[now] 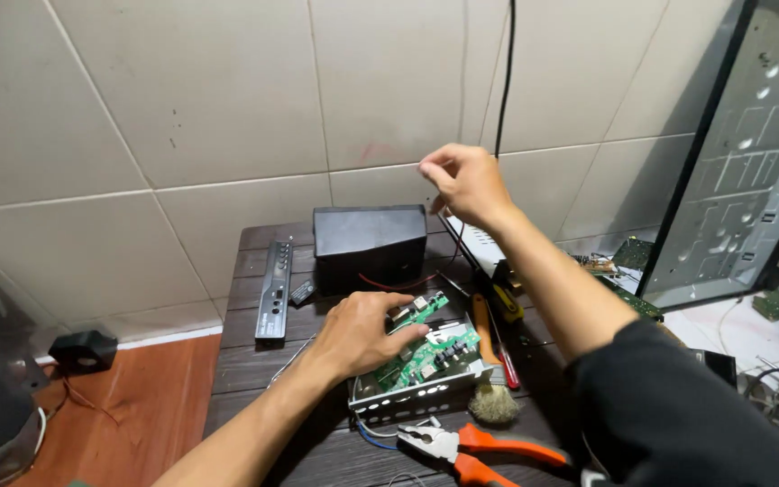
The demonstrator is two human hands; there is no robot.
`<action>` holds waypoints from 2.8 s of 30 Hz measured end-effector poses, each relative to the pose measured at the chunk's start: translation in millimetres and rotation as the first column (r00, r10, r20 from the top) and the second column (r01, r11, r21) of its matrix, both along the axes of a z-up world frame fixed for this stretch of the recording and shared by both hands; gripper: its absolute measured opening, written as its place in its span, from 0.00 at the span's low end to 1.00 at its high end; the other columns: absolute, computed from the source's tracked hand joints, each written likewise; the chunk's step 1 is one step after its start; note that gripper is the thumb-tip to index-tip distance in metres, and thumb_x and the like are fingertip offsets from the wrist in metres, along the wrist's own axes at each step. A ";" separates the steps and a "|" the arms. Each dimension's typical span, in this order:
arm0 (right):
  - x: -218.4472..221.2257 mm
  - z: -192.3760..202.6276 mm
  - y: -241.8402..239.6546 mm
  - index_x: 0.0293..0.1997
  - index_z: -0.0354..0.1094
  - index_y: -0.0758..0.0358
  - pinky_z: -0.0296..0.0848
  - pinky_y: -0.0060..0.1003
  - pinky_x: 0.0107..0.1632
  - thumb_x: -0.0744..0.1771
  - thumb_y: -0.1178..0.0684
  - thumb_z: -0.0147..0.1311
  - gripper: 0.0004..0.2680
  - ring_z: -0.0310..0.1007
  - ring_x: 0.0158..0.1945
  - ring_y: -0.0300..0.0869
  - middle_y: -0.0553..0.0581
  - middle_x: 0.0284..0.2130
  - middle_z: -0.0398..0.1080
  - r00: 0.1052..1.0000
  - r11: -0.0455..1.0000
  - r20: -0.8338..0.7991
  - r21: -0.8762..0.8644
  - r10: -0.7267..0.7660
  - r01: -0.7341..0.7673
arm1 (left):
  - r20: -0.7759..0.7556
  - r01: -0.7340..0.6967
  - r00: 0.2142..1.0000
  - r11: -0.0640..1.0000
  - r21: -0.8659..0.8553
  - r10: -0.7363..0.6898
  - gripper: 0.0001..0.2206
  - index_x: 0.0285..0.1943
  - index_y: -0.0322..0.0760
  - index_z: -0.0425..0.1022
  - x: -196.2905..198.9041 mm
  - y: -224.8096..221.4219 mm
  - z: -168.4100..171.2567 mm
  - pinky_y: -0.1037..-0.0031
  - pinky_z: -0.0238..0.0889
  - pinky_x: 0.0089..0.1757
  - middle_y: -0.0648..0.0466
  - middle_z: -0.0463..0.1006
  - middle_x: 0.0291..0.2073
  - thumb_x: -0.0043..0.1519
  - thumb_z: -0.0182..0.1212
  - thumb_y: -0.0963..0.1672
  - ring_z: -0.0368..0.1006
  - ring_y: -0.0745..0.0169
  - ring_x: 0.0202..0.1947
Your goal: The person routes blue and white wires through a metal chassis and seats a green circuit board into it, then attaches the black front panel and presses the case closed, turning the assembled amplifier over in their hands.
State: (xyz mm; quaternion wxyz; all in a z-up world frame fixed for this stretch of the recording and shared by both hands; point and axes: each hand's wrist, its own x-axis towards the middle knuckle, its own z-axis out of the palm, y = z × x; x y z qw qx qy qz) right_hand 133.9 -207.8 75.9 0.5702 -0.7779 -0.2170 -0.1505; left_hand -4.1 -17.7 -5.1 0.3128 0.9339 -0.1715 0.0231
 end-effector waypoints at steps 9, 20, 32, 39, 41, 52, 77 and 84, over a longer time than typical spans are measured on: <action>-37.3 11.8 -12.5 0.46 0.77 0.58 0.74 0.35 0.31 0.69 0.56 0.54 0.05 0.76 0.25 0.40 0.56 0.28 0.77 0.946 0.976 0.249 -0.006 -0.210 0.218 | 0.032 -0.036 0.999 0.992 -0.121 0.040 0.17 0.45 0.43 0.84 -1.4 4.6 -2.0 0.57 0.71 0.39 0.47 0.85 0.30 0.54 0.66 0.53 0.82 0.38 0.36; -71.9 -59.3 -43.2 0.25 0.76 0.56 0.71 0.37 0.30 0.69 0.51 0.56 0.11 0.72 0.20 0.46 0.56 0.18 0.74 0.921 0.989 0.387 -0.148 0.046 0.012 | -0.011 -0.001 1.000 0.832 -0.554 -0.006 0.11 0.45 0.42 0.86 14.1 9.6 -17.7 0.77 0.70 0.28 0.54 0.83 0.25 0.57 0.69 0.47 0.72 0.72 0.24; -79.3 -66.0 -49.5 0.50 0.71 0.55 0.67 0.31 0.22 0.63 0.44 0.64 0.14 0.66 0.15 0.38 0.52 0.17 0.73 0.935 0.973 0.291 -0.174 0.201 -0.155 | 0.163 0.123 0.986 0.537 -0.835 0.027 0.18 0.57 0.30 0.72 16.5 2.3 -9.3 0.73 0.76 0.37 0.49 0.78 0.37 0.59 0.69 0.40 0.76 0.66 0.35; -90.5 -69.1 -36.3 0.36 0.75 0.55 0.67 0.30 0.23 0.65 0.54 0.61 0.01 0.64 0.14 0.37 0.48 0.11 0.71 0.932 0.985 0.333 -0.136 0.143 -0.102 | 0.170 0.152 0.985 0.460 -0.875 -0.002 0.23 0.57 0.32 0.68 13.0 -0.9 -5.8 0.71 0.78 0.39 0.49 0.78 0.40 0.54 0.74 0.39 0.77 0.63 0.38; -97.3 -64.5 -31.6 0.36 0.76 0.54 0.67 0.29 0.23 0.65 0.54 0.61 0.01 0.63 0.14 0.37 0.47 0.11 0.70 0.931 0.991 0.348 -0.112 0.113 -0.078 | 0.187 0.169 0.982 0.457 -0.873 -0.007 0.25 0.56 0.33 0.68 12.7 -1.4 -7.3 0.73 0.78 0.38 0.50 0.77 0.39 0.52 0.76 0.39 0.77 0.63 0.37; -101.7 -65.8 -27.8 0.30 0.72 0.57 0.65 0.29 0.23 0.66 0.58 0.64 0.05 0.64 0.14 0.39 0.50 0.11 0.67 0.830 0.984 0.528 0.087 -0.178 0.156 | 0.081 -0.032 0.991 0.765 -0.643 0.109 0.24 0.59 0.39 0.79 6.1 7.7 2.0 0.77 0.73 0.33 0.46 0.86 0.31 0.53 0.72 0.49 0.78 0.70 0.28; -91.1 -73.4 -33.4 0.39 0.68 0.65 0.68 0.34 0.25 0.70 0.59 0.57 0.04 0.70 0.18 0.42 0.59 0.17 0.68 0.829 0.946 0.463 0.220 -0.315 0.237 | 0.201 0.278 0.951 0.366 -0.888 -0.236 0.14 0.31 0.21 0.78 14.4 9.6 -13.8 0.75 0.68 0.26 0.40 0.75 0.13 0.62 0.59 0.44 0.74 0.60 0.18; -84.5 -81.0 -32.1 0.39 0.70 0.66 0.68 0.31 0.21 0.70 0.58 0.56 0.03 0.67 0.14 0.36 0.53 0.12 0.67 0.925 0.944 0.312 0.309 -0.215 0.116 | 0.117 0.071 0.993 0.755 -0.651 0.008 0.11 0.37 0.34 0.84 0.5 11.5 11.3 0.76 0.72 0.34 0.48 0.85 0.23 0.63 0.62 0.46 0.77 0.69 0.27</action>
